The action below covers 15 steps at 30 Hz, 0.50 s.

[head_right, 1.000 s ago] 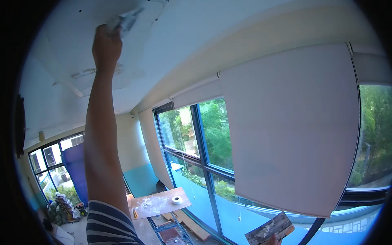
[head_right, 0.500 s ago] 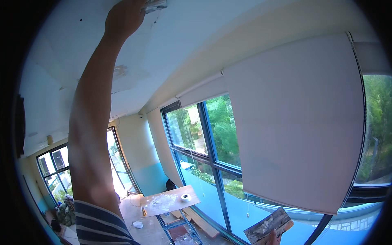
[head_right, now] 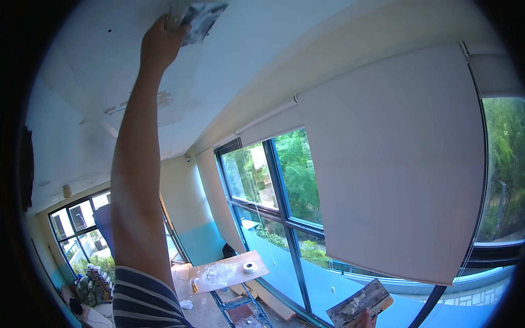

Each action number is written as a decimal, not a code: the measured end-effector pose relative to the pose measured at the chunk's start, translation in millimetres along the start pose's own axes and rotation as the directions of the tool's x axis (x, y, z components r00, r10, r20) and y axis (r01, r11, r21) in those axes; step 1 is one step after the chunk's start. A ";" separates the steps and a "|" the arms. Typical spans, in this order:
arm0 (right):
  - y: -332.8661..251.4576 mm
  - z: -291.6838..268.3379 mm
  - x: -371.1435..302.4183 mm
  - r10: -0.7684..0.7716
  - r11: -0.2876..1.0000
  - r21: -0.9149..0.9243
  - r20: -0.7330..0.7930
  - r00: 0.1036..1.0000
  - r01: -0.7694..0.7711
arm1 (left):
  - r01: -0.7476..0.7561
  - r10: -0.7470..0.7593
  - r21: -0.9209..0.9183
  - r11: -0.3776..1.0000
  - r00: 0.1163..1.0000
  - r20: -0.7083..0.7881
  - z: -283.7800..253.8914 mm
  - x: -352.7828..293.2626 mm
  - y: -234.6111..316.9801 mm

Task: The person cuts a piece of drywall tape using a utility knife and applies it to the ceiling seam by hand. Then, they scoop joint compound with putty knives and spread it over the taped seam on the ceiling.

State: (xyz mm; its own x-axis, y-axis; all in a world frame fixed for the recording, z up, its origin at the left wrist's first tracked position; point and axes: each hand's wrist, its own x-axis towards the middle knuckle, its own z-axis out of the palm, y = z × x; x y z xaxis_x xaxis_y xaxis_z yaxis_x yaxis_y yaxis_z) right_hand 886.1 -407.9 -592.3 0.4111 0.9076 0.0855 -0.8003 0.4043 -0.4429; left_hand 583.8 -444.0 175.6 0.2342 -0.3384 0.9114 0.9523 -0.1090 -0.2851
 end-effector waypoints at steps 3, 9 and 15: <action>-8.6 1.6 -4.1 -0.010 0.998 -0.063 -0.018 1.000 0.009 | 0.125 -0.123 -0.061 0.990 0.992 0.036 28.6 -14.5 -34.6; -14.7 -1.4 -16.1 0.027 0.990 -0.137 -0.067 0.997 -0.036 | 0.230 -0.226 0.062 0.971 0.972 -0.063 62.9 -15.2 -48.3; -23.4 6.6 -25.9 0.013 0.984 -0.173 -0.147 0.989 -0.038 | 0.194 -0.163 0.173 0.966 0.970 -0.178 38.6 -4.1 -64.4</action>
State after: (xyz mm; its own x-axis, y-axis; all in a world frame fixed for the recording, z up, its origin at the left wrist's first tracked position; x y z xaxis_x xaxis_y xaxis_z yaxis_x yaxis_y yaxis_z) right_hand 891.3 -440.1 -578.2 0.4607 0.8860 -0.0525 -0.7281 0.3434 -0.5933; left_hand 529.1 -399.5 201.8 0.0367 -0.4772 0.8780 0.9989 -0.0092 -0.0467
